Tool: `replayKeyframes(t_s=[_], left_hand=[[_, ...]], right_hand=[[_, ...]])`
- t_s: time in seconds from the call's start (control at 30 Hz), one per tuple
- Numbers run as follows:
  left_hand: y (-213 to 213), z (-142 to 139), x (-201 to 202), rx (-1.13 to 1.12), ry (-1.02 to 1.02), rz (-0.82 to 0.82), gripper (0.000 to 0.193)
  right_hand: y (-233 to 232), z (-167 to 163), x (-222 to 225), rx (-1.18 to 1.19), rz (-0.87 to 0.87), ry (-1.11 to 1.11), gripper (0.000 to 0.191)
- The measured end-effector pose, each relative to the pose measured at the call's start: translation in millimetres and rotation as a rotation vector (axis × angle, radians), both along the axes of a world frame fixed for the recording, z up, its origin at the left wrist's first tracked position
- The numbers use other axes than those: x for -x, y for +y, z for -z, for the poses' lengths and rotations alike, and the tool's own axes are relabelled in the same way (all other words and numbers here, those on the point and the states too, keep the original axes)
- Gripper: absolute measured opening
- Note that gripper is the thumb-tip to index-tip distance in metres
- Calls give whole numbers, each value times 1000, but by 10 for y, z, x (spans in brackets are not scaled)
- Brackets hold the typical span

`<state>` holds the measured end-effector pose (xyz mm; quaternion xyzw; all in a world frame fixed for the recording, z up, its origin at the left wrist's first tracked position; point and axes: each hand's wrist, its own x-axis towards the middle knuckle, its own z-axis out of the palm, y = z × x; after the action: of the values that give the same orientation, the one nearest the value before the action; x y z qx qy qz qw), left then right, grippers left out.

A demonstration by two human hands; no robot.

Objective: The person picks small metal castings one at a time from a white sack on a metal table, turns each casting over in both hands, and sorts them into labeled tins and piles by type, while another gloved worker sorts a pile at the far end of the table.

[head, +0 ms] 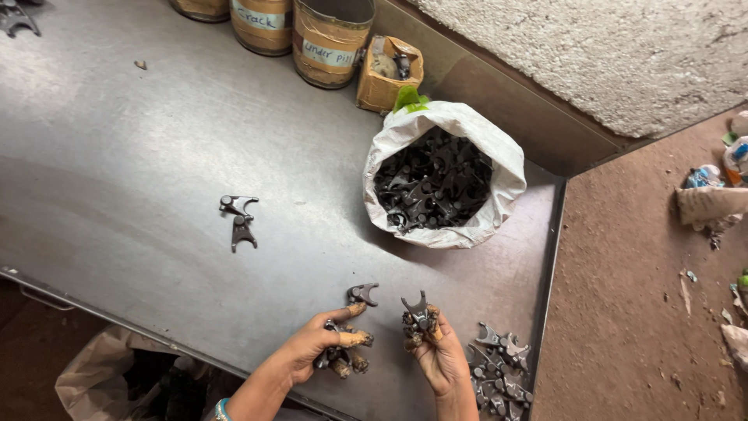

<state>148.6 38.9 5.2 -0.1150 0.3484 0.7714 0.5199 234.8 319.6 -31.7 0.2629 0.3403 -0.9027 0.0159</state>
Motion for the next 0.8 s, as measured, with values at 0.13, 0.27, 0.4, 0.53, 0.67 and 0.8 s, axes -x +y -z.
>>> replayKeyframes(t_s=[0.13, 0.27, 0.4, 0.53, 0.67, 0.8], left_hand=[[63, -20, 16, -29, -36, 4, 65], [29, -34, 7, -78, -23, -9, 57], [47, 60, -49, -180, -96, -44, 56], [115, 284, -167, -317, -251, -128, 61], [-20, 495, -141, -465, -147, -228, 58], [-305, 541, -9, -397, -65, -325, 55]], right_hand=[[2, 15, -53, 47, 15, 13, 28], [-48, -72, -41, 42, -4, 15, 27], [-244, -305, 13, -122, -105, 128, 26], [-567, -611, 173, -688, -377, 330, 24], [-857, -771, 595, -1237, -270, 250, 29], [-1097, -702, 812, -1764, -423, 384, 42]])
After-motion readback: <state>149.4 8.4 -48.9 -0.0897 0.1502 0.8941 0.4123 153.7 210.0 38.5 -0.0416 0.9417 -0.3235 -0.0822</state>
